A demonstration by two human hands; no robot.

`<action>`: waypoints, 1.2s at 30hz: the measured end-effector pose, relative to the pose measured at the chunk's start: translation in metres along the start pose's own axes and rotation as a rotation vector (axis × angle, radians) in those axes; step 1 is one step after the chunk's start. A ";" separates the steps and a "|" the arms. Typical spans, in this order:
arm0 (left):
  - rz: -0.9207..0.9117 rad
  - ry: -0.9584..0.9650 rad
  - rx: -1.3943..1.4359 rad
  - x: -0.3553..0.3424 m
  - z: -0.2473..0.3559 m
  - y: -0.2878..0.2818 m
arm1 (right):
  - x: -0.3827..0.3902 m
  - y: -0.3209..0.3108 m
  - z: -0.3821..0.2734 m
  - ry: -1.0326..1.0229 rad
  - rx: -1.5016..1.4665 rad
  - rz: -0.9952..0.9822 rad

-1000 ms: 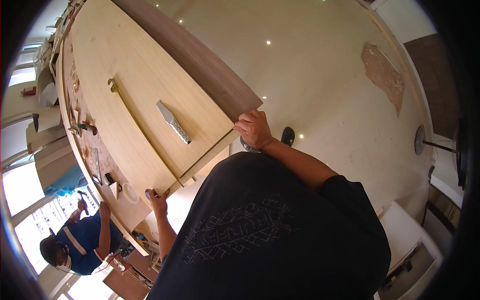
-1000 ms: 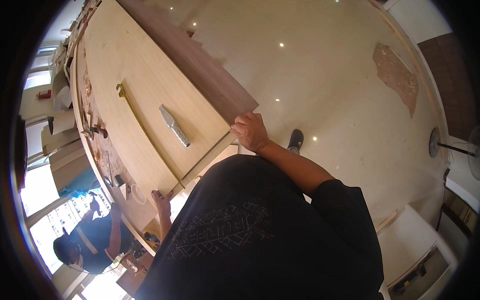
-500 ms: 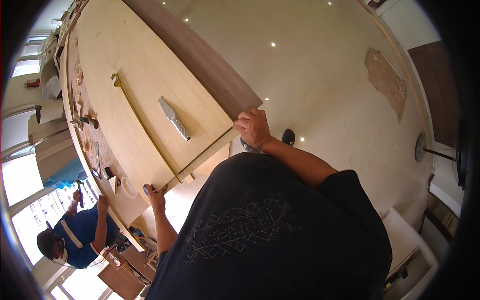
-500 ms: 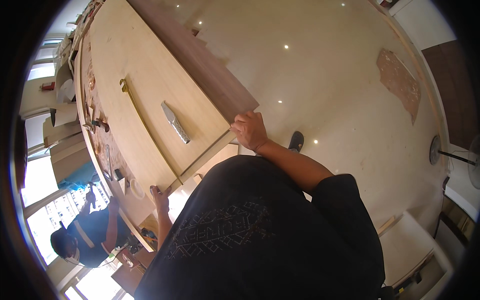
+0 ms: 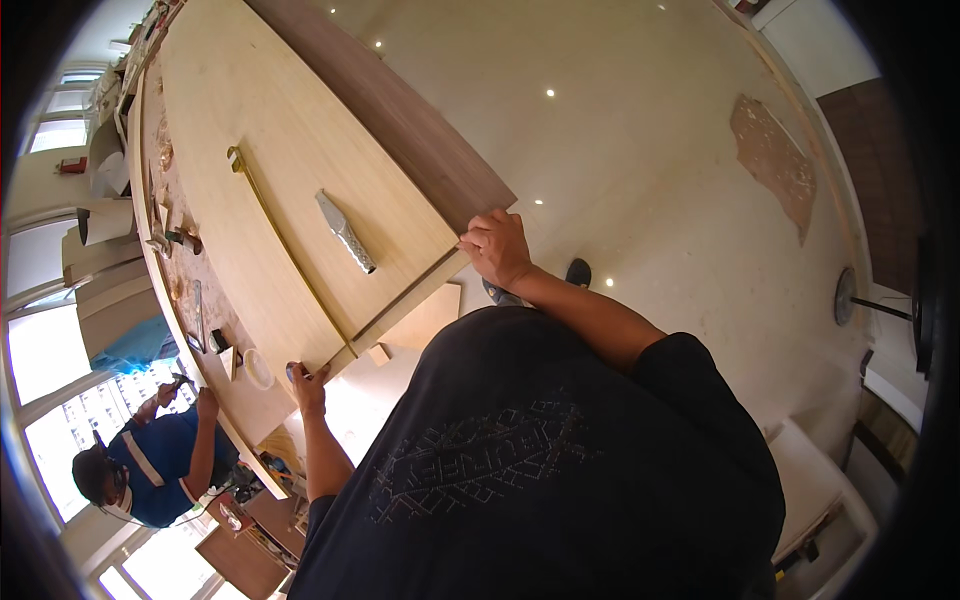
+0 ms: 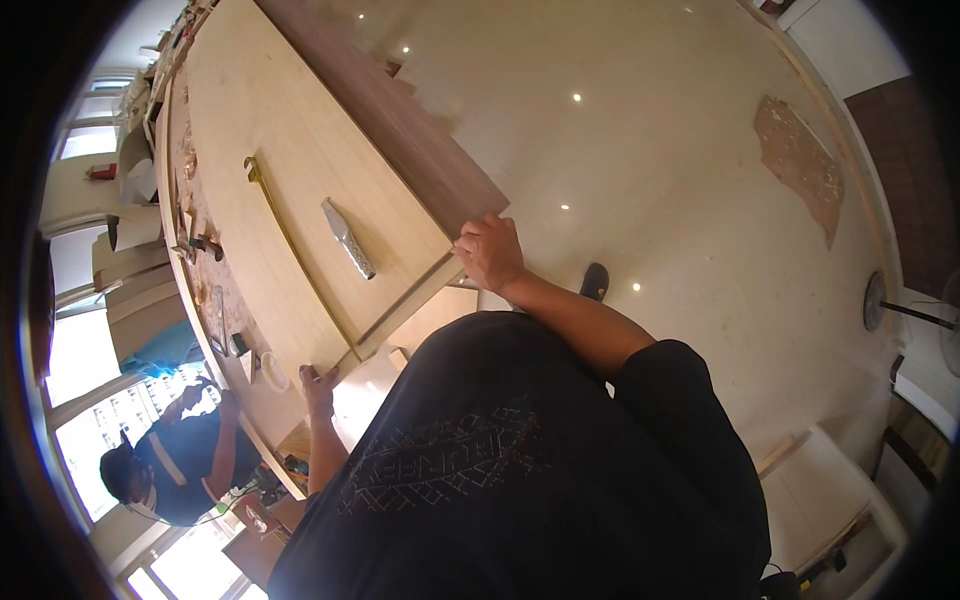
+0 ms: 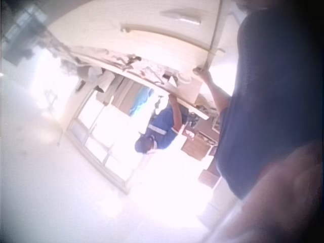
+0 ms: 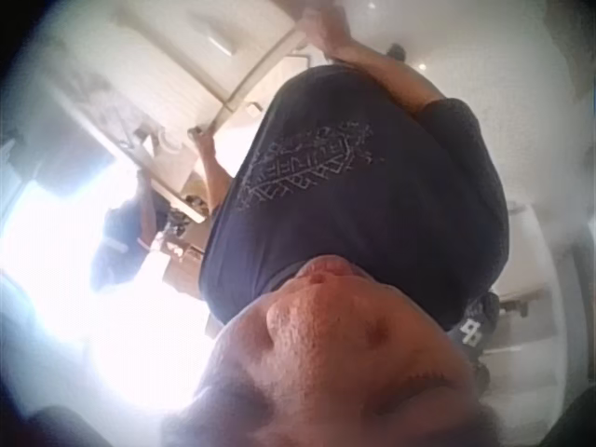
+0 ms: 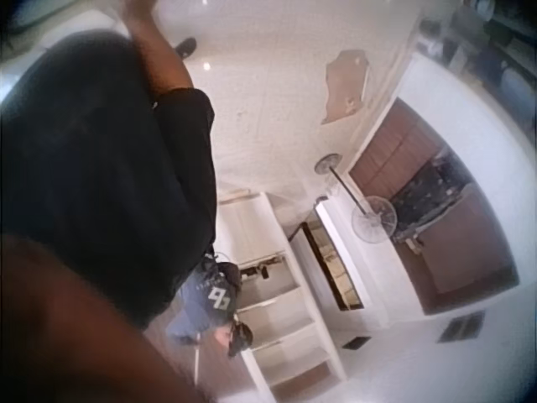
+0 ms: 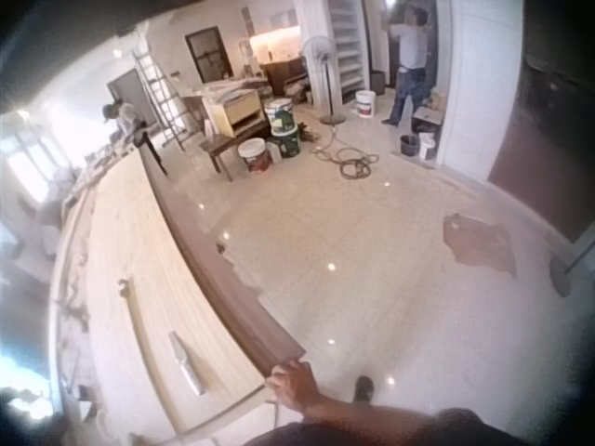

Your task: Trimming or scraping the edge of a wooden panel using a scraper tool.

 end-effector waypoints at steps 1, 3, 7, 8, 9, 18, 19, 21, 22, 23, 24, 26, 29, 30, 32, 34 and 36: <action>0.019 0.017 -0.029 0.002 0.004 -0.002 | 0.000 -0.001 0.000 0.001 0.021 0.006; 0.032 0.035 -0.070 0.005 0.010 -0.003 | 0.000 0.000 0.000 0.013 0.017 -0.009; 0.078 0.050 -0.053 0.007 0.011 -0.005 | 0.001 0.002 0.000 0.014 0.038 -0.026; 0.081 0.052 -0.050 0.007 0.010 -0.005 | 0.002 0.002 -0.001 0.000 0.031 -0.019; 0.072 0.047 -0.081 0.006 0.007 -0.004 | 0.002 0.003 0.000 0.009 0.034 -0.027; 0.065 0.041 -0.037 -0.004 -0.011 0.003 | 0.004 0.004 0.002 0.019 0.030 0.011; 0.044 0.035 -0.013 -0.005 -0.013 0.004 | 0.004 0.005 0.003 0.036 0.034 0.002; 0.042 0.041 0.000 -0.005 -0.013 0.004 | 0.004 0.005 0.003 0.024 0.020 0.015; 0.017 0.014 0.034 -0.005 -0.016 0.006 | 0.005 0.005 0.004 0.034 0.017 0.012; 0.031 0.028 0.020 -0.005 -0.014 0.004 | 0.005 0.005 0.004 0.026 0.011 0.019; 0.037 0.030 -0.014 -0.005 -0.014 0.003 | 0.005 0.006 0.005 0.028 0.012 0.014; 0.042 0.029 -0.047 -0.004 -0.013 0.003 | 0.005 0.007 0.005 0.031 0.013 0.006; 0.051 0.046 -0.002 -0.004 -0.010 0.003 | 0.004 0.007 0.005 0.016 0.018 0.009; 0.044 0.032 -0.004 -0.004 -0.012 0.003 | 0.004 0.007 0.005 0.014 0.009 0.017; 0.034 0.017 -0.007 -0.004 -0.014 0.005 | 0.004 0.008 0.006 0.013 0.000 0.023; 0.022 -0.001 0.040 -0.005 -0.017 0.006 | 0.004 0.008 0.007 0.016 -0.004 0.036; 0.034 -0.001 0.008 -0.005 -0.019 0.005 | 0.004 0.009 0.006 0.007 -0.017 0.037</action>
Point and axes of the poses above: each hand's wrist, its own x-axis away from the middle knuckle, its own y-axis out of the palm, z = x × y, the point moved 8 cm from there along -x, towards the middle knuckle, and after that the axes turned 10 degrees about -x, right-handed, at the moved point
